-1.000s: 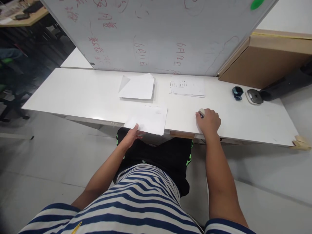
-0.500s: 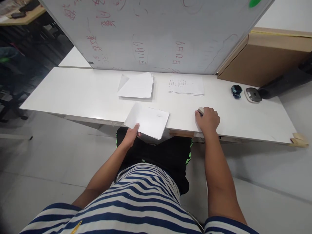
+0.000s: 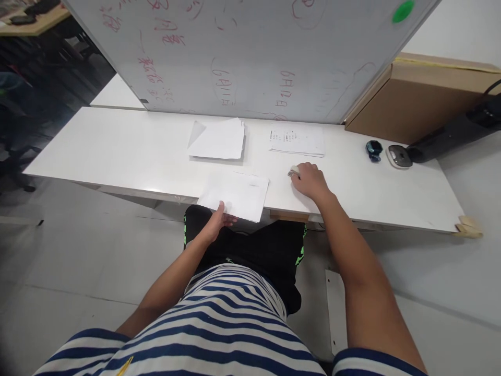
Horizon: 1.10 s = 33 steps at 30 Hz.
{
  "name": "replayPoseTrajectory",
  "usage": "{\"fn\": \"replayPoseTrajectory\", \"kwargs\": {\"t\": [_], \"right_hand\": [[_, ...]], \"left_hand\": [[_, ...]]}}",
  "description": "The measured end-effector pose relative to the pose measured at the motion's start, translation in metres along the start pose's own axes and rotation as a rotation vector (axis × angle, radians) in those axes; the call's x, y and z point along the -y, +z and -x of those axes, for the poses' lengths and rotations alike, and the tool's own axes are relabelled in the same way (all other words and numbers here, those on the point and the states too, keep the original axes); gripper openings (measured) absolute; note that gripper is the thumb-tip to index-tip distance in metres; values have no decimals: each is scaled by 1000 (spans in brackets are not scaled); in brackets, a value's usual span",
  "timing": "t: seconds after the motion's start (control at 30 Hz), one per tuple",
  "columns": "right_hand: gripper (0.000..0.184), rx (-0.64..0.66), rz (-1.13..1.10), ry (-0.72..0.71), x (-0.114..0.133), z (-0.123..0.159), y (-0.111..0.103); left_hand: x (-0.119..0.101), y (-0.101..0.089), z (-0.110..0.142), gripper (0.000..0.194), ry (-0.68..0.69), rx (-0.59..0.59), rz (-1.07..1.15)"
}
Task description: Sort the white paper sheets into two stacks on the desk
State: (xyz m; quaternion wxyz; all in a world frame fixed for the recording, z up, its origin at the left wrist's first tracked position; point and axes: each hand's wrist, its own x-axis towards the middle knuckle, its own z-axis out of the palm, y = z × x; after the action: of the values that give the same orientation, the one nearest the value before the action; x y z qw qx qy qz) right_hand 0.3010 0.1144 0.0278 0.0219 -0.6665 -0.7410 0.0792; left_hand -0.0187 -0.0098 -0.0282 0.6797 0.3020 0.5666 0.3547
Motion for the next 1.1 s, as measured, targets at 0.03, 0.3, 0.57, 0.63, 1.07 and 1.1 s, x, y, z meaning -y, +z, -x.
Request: {"fn": "replayPoseTrajectory", "kwargs": {"t": [0.03,0.3,0.57,0.63,1.07,1.1], "right_hand": [[28,39,13,-51,8,-10,-2],[29,157,5,-429,91,-64,-6],[18,229,-113,-510,147,-64,-7],[16,243,-128,-492,152,-64,-9],[24,235,-75,-521,155,-63,-11],[25,235,-72,-521,155,-63,-11]], "left_hand": [[0,-1,0,76,19,-34,32],[-7,3,19,63,114,-140,-184],[17,16,27,66,95,44,-189],[18,17,26,66,81,80,-164],[10,15,26,65,98,74,-81],[10,15,26,64,97,77,-71]]}}
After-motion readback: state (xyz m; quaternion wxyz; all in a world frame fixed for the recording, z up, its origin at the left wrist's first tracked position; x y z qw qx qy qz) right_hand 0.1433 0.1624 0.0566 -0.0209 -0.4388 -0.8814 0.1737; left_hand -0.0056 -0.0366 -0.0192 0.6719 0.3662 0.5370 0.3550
